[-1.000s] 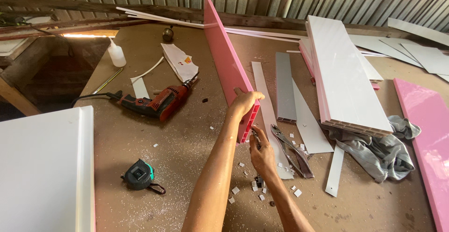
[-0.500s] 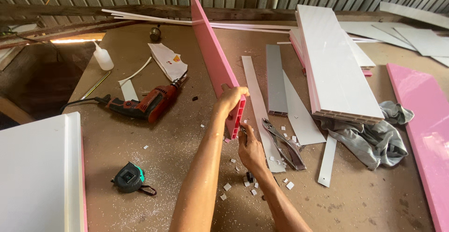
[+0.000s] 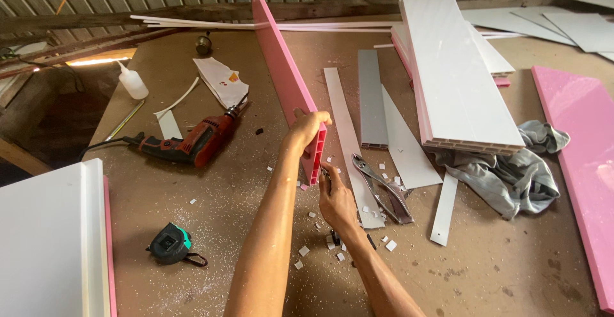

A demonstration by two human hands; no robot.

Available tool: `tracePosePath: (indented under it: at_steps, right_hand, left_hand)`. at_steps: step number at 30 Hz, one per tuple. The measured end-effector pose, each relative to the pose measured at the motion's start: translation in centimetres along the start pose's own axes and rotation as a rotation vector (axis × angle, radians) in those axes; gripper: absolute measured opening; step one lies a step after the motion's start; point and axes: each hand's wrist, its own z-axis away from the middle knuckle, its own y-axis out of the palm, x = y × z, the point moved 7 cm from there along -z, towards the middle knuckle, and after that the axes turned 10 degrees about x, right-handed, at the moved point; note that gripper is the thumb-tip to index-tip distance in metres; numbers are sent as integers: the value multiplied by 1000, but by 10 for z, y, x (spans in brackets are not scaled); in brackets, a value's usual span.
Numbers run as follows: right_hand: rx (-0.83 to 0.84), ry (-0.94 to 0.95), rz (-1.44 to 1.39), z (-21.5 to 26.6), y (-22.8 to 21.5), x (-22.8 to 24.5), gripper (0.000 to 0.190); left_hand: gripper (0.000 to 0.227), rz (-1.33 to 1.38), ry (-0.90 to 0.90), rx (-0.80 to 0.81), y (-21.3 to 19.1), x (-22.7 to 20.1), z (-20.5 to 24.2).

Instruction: The person trims and peels small plastic or adhesive strips from the hollow internal chambers of white and pink furniture panels using a utility knife and by hand.

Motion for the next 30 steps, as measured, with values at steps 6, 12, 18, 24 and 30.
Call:
tracePosePath:
  at_steps: [6,12,18,24,30]
  right_hand:
    - [88,18,-65,-22,12,-42,39]
    - [286,-45,-518,-27,14,-53,48]
    - [270,-160,-507,-17,-2,-41,47]
    - [346,-116,-540,-25,14,-51,48]
    - [329,-207,-355,-16,9,-33,49]
  left_hand:
    - [119,40,58,-8,1,10,-23]
    - [101,100,43,-25,-12,14,-22]
    - [88,125,82,11,-21,15,-33]
    - [72,178,-25,-40,-25,27,-7]
    - [76,222,14,-101,-24,29,-20]
